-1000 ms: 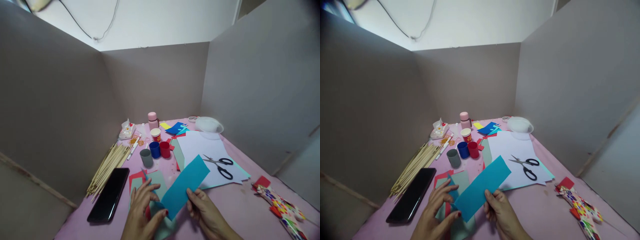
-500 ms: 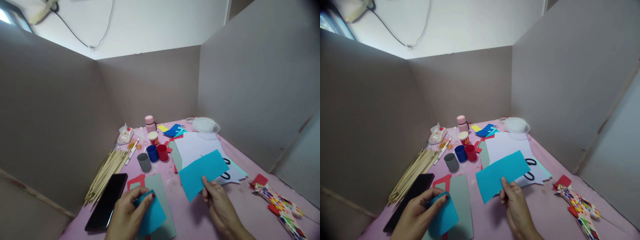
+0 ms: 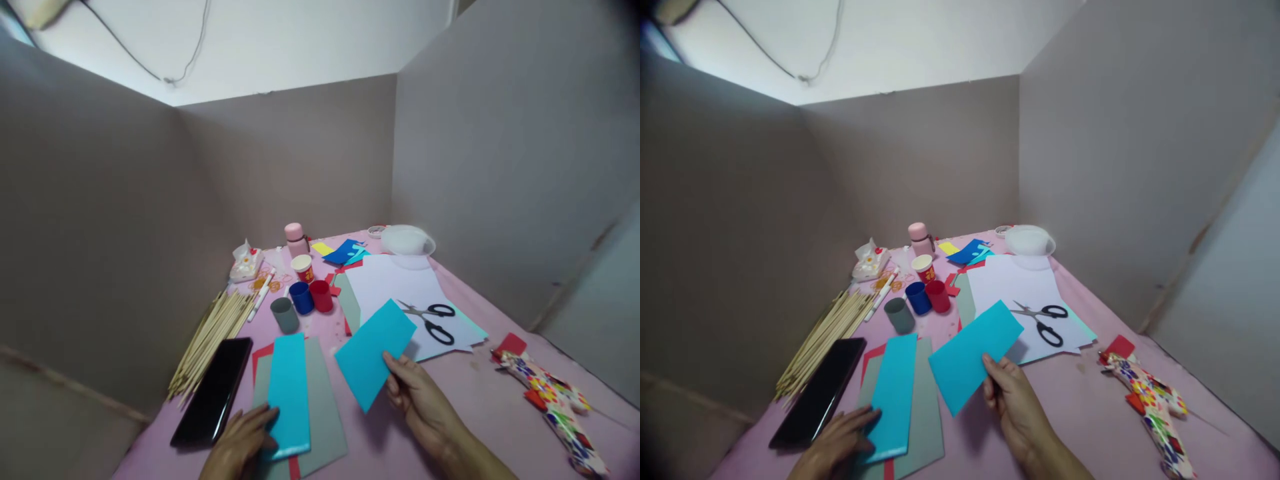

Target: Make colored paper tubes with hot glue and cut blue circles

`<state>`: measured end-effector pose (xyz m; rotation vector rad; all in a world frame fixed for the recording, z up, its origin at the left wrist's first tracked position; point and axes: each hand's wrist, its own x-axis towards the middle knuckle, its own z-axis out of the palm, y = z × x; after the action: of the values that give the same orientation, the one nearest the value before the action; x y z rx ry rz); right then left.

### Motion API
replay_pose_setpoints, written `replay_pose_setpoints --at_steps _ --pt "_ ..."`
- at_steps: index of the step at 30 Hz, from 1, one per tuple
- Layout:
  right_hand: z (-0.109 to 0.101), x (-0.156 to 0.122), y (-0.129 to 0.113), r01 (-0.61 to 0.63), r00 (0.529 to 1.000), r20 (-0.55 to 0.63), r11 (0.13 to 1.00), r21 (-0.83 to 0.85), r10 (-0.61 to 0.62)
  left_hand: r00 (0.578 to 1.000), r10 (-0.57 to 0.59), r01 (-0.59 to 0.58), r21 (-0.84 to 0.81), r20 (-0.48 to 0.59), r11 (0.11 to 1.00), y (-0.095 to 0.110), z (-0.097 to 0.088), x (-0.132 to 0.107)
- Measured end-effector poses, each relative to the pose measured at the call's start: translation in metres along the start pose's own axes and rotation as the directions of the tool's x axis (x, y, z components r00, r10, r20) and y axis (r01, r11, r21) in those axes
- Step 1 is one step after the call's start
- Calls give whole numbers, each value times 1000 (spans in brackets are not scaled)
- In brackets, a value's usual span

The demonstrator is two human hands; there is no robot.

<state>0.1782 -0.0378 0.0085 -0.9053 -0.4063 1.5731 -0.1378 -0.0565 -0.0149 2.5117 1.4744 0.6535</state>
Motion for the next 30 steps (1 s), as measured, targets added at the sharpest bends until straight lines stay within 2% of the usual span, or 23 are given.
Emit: replay_pose_setpoints --at_steps 2,4,6,9,12,14,15,17,19,21,22,23,24,26,28,30 --pt "-2 -1 1 -27 1000 0 1000 4 27 998 32 -36 87 52 996 5 -3 -5" --pt "-2 -2 3 -49 999 7 999 -2 49 998 55 -60 157 37 986 24 -1 1" --pt "-2 -2 6 -62 998 25 998 -11 62 993 95 -107 178 74 978 49 10 14" --pt "-2 -1 11 -62 997 51 998 -27 64 939 210 -270 204 274 941 75 31 33" --pt "-3 2 11 -52 996 67 998 -44 55 907 184 -288 238 380 928 74 43 36" --pt "-3 4 10 -46 996 78 998 -52 50 927 184 -268 234 326 935 65 44 32" --pt "-3 4 9 -48 995 88 997 -59 53 950 178 -236 215 257 948 62 42 31" --pt "-1 5 11 -64 990 123 994 -83 75 988 145 -150 103 54 983 63 36 33" --pt "1 3 16 -94 978 173 987 -127 116 986 115 -130 -120 -122 984 77 28 43" --pt "2 1 22 -124 962 218 974 -191 165 972 118 -185 -350 -203 918 98 16 60" --pt "1 0 23 -127 957 229 966 -227 180 990 35 -96 -470 -137 877 110 10 69" --pt "0 -1 23 -114 958 229 960 -256 174 982 -160 73 -588 -97 805 120 4 79" --pt "-1 -2 21 -79 967 214 960 -268 140 950 -311 195 -698 -42 689 129 -1 87" --pt "-5 -4 11 54 986 168 960 -273 -8 888 -445 329 -834 114 442 141 -8 98" --pt "-6 -7 -1 214 971 167 933 -290 -171 867 -443 384 -875 230 296 148 -9 103" --pt "-4 -11 -9 284 941 263 917 -281 -211 865 -415 412 -871 282 267 151 -5 103"
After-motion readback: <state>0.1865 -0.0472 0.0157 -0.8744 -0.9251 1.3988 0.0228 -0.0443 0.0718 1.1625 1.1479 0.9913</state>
